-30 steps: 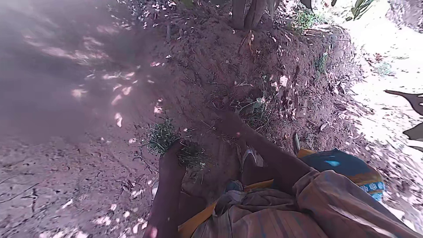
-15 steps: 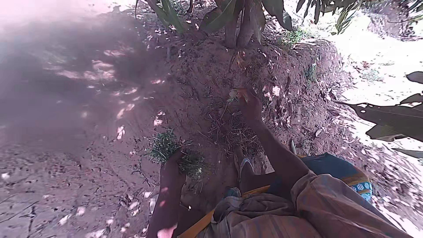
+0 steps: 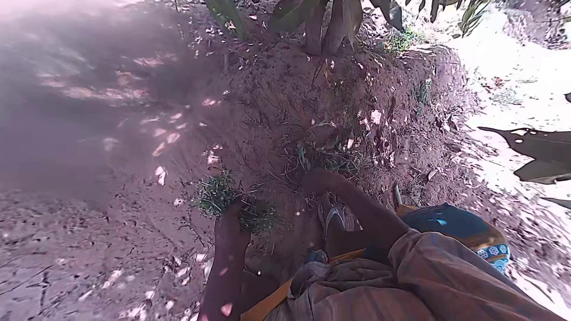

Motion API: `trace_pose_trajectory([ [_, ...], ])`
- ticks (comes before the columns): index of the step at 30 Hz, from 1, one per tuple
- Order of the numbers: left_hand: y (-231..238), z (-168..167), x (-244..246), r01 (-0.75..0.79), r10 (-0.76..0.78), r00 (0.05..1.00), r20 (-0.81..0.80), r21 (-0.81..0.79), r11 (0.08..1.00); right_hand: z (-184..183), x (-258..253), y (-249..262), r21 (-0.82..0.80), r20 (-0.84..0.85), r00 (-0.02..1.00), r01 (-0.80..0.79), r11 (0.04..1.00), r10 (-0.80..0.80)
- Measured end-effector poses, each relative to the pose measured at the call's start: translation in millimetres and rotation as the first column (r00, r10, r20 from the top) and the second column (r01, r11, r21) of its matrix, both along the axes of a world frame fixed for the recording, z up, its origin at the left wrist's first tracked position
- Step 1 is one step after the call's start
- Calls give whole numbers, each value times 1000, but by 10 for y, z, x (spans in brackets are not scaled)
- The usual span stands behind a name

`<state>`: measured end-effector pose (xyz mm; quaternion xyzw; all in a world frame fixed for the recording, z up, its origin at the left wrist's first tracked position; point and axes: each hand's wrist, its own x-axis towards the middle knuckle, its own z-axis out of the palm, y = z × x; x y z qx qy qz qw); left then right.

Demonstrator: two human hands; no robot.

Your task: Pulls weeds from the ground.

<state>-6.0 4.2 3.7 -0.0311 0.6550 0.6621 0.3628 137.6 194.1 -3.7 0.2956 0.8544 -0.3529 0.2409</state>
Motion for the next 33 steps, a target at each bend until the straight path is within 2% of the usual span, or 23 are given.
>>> trace_pose_trajectory([
  [1,-3,-9,7,-7,7,1000,3,-9,1000,20,36,72,3,-118,988,97,995,-96],
  [3,-9,-15,-4,-7,7,1000,4,-14,1000,143,114,295,20,-304,894,350,936,-328],
  [5,-23,-37,-37,-14,14,1000,2,4,1000,226,271,513,65,-426,720,627,776,-547],
  [7,-37,-37,-52,-16,16,1000,4,-4,1000,179,490,672,114,-489,578,785,609,-654],
  [8,-38,-38,-46,-17,17,1000,4,-10,1000,119,588,725,139,-442,551,821,553,-708],
  [10,-18,-32,-31,-19,19,1000,4,-16,1000,-69,730,754,188,-254,544,839,511,-800],
  [13,9,-9,-1,-21,21,1000,3,-6,1000,-409,854,634,113,-59,588,807,580,-806],
  [15,22,-18,-10,-31,31,999,18,13,999,-389,799,624,81,-9,626,778,623,-780],
  [16,28,-18,-12,-31,31,999,22,15,999,-355,763,664,74,-76,618,786,614,-783],
  [18,43,-32,-10,-30,29,999,26,15,999,-219,711,745,-57,-337,461,860,506,-821],
  [20,55,-32,-3,-21,20,999,28,23,1000,7,633,763,-346,-552,172,843,412,-816],
  [21,59,-24,-2,-16,15,999,34,28,999,166,569,739,-489,-600,31,777,397,-799],
  [22,60,-21,-1,-15,14,999,40,34,999,353,515,692,-597,-616,-64,688,412,-785],
  [23,59,-19,2,-18,17,999,45,42,999,532,474,634,-639,-651,-98,607,473,-753],
  [25,64,-1,11,-50,48,998,33,60,997,834,379,498,-590,-763,-80,491,641,-641],
  [27,60,28,19,-103,107,992,-61,60,993,1007,256,318,-451,-864,4,438,778,-503],
  [30,22,159,42,-110,104,951,-290,-4,994,917,-12,-36,-413,-845,195,354,839,-499],
  [33,-74,198,85,57,-65,893,-446,-33,998,650,-258,-519,-528,-713,412,217,821,-567],
])
